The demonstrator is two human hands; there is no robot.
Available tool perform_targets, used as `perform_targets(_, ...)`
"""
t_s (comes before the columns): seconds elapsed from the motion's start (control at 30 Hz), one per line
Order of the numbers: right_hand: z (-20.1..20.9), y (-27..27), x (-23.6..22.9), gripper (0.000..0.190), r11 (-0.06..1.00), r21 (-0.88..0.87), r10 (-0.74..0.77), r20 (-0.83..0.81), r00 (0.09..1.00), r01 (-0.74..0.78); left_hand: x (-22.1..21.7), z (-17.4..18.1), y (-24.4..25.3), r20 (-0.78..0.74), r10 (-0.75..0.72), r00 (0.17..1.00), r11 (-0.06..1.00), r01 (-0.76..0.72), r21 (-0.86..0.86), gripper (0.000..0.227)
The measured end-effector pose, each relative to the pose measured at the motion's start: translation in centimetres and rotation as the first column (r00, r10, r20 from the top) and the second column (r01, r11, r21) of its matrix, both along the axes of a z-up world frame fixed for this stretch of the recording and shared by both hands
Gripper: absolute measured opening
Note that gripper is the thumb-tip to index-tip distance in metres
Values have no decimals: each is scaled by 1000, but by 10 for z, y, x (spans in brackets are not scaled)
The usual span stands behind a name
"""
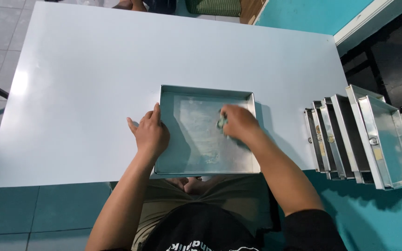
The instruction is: The person wipes the interior surface of a rectangular metal tray using a cloth. The tray is placed on a white table, and the person uses their right hand to rub the bottom and sides while holding the tray steady with their left hand.
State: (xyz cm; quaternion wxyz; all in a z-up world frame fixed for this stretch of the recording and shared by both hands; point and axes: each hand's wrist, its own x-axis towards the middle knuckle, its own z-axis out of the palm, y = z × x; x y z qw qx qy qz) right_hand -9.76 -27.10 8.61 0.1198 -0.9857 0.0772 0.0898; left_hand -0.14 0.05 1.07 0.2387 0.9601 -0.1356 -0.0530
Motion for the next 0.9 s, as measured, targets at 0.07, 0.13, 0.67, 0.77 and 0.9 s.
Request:
perform_targets(0.07, -10, -11, 20, 47, 996, 2, -87, 32, 996, 87, 0, 3, 0, 1, -6, 1000, 1000, 6, 5, 58)
perform_targets(0.13, -22, -19, 32, 54, 985, 7, -175, 62, 983, 175, -1, 6, 1, 0, -13, 1000, 1000, 13, 10, 58)
perform_targets(0.67, 10, 45, -67, 36, 986, -2, 158, -284, 946, -166, -7, 22, 2, -59, 33, 998, 997, -37, -67, 56)
perform_targets(0.77, 6, 39, -51, 32, 990, -68, 98, -284, 954, -122, -4, 16, 3, -72, 23, 997, 996, -29, -80, 56)
perform_targets(0.9, -3, 9, -9, 29, 991, -121, -85, -191, 978, 62, -3, 13, 5, -72, 15, 997, 996, -21, -91, 55)
